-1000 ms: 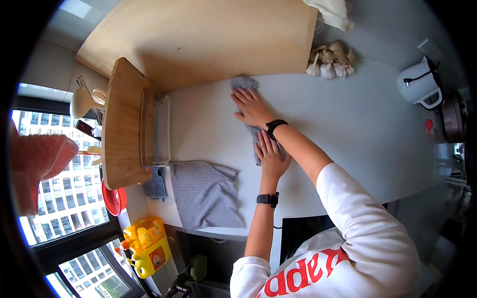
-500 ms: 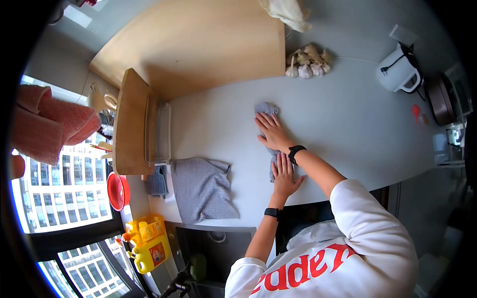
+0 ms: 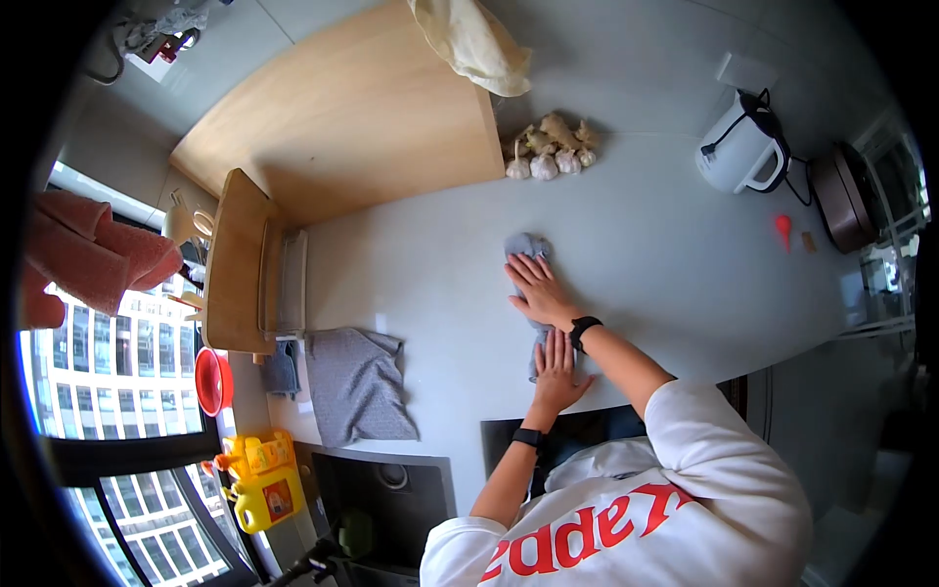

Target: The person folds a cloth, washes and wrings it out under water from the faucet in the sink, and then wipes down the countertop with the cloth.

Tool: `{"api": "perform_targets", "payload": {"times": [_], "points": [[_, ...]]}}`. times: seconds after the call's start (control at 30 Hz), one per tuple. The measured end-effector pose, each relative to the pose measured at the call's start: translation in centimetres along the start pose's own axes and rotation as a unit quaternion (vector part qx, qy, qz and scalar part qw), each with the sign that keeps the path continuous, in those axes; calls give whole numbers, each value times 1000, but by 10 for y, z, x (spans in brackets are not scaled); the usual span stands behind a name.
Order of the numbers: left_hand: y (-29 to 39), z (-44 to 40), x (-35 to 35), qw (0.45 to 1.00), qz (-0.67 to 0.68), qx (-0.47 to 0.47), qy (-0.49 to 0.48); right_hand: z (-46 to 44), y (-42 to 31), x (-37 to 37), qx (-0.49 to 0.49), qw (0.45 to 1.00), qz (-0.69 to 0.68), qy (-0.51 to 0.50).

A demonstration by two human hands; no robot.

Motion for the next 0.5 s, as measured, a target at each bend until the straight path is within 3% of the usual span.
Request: {"api": "perform_targets", "payload": {"times": [0.13,0.37,0.5], "points": [[10,2,18,998,-38,-43,-17,3,4,6,0,999,-32,-5],[81,-22,69,996,-45,-81,13,45,39,-14,-85,995,-46,-5],[104,-55,106,997,-50,-66,-2,62,78,-20,-125,990,-58,-24]]}}
Point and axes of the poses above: each hand's wrist, its own z-axis away from the middle knuckle, its own x-axis out of the palm, y = z × x, the point moved 3 cm from there along -z, towards the middle knuckle, and after that the axes turned 12 degrees about z, right-handed, at the moved point
